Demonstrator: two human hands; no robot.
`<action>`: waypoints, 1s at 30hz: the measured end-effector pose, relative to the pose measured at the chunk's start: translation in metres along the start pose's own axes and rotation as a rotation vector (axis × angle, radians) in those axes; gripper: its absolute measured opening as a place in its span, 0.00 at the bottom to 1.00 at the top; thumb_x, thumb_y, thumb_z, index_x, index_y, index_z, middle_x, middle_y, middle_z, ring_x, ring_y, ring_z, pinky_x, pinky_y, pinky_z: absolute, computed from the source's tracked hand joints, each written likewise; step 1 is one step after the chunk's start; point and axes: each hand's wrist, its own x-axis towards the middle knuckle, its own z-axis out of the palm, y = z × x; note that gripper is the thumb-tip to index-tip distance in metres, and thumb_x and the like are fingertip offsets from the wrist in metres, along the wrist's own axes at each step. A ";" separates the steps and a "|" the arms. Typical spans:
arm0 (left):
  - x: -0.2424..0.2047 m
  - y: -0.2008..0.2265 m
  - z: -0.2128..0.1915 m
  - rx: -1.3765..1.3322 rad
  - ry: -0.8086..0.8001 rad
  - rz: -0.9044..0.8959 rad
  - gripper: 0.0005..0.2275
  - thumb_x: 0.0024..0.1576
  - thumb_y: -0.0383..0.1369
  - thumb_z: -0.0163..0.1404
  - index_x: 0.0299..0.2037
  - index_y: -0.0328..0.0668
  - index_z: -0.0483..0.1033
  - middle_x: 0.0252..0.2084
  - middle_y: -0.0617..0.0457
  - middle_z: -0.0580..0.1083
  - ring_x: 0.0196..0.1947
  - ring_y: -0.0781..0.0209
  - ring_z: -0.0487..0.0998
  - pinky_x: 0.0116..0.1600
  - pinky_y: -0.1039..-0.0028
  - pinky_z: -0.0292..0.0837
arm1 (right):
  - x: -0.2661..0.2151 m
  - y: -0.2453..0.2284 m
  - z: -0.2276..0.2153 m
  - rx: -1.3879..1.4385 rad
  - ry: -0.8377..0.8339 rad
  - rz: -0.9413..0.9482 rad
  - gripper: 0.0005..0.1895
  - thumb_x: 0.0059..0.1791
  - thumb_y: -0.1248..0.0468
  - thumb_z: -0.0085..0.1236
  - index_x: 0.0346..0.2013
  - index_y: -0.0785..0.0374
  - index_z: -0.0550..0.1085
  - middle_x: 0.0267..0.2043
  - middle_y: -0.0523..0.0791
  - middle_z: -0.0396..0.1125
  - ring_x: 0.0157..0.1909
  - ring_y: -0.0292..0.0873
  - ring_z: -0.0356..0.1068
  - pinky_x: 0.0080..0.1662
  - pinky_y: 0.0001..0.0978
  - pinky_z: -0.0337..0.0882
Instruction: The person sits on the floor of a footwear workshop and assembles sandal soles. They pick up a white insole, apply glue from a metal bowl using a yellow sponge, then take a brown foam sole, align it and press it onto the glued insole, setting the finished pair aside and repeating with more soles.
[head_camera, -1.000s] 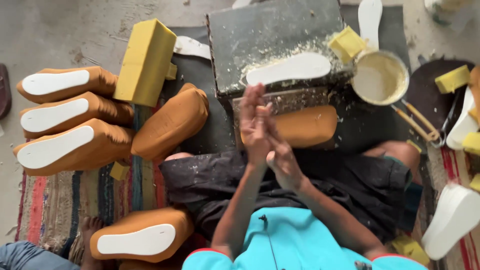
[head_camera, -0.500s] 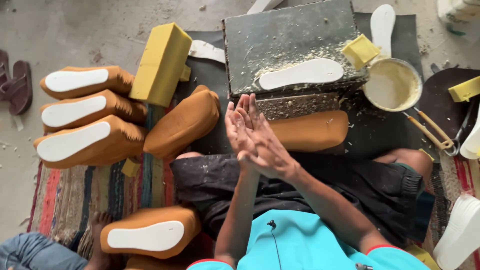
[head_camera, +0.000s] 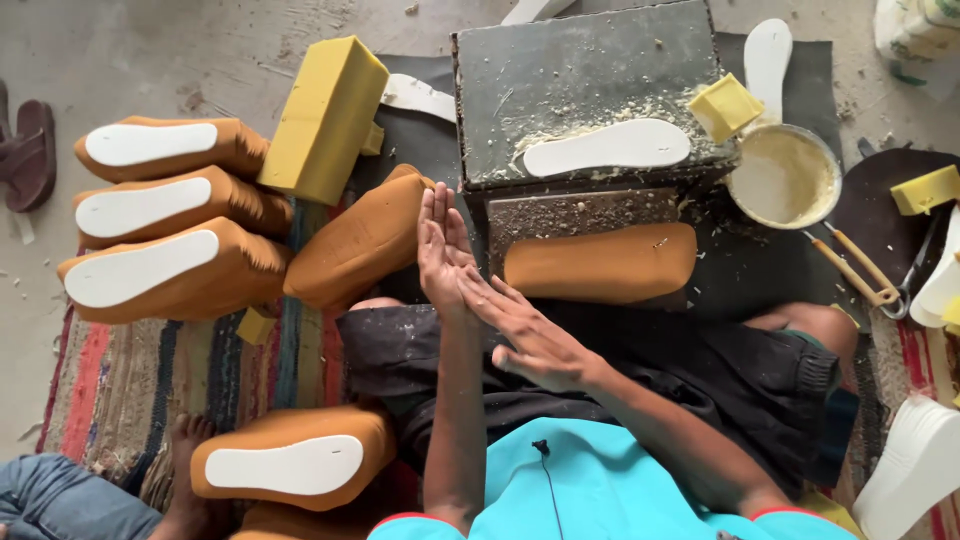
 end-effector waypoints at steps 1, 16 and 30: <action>-0.006 -0.004 0.020 0.000 -0.005 -0.005 0.24 0.72 0.30 0.33 0.76 0.30 0.45 0.79 0.42 0.52 0.78 0.57 0.52 0.76 0.72 0.48 | 0.007 0.000 -0.003 -0.002 0.006 0.002 0.57 0.52 0.26 0.21 0.77 0.71 0.46 0.83 0.56 0.36 0.85 0.53 0.29 0.79 0.51 0.31; -0.005 0.011 -0.001 0.029 0.218 0.183 0.29 0.69 0.36 0.40 0.76 0.33 0.41 0.78 0.36 0.49 0.77 0.50 0.51 0.76 0.67 0.53 | 0.003 -0.019 0.011 0.269 0.019 0.157 0.56 0.52 0.25 0.18 0.77 0.67 0.43 0.82 0.57 0.38 0.83 0.57 0.35 0.76 0.49 0.34; -0.012 0.004 -0.018 -0.134 0.183 -0.118 0.24 0.68 0.32 0.35 0.73 0.35 0.45 0.71 0.38 0.59 0.67 0.41 0.68 0.60 0.68 0.78 | 0.006 -0.026 0.017 -0.018 -0.006 0.122 0.56 0.53 0.27 0.24 0.78 0.71 0.39 0.81 0.59 0.38 0.82 0.57 0.35 0.77 0.54 0.28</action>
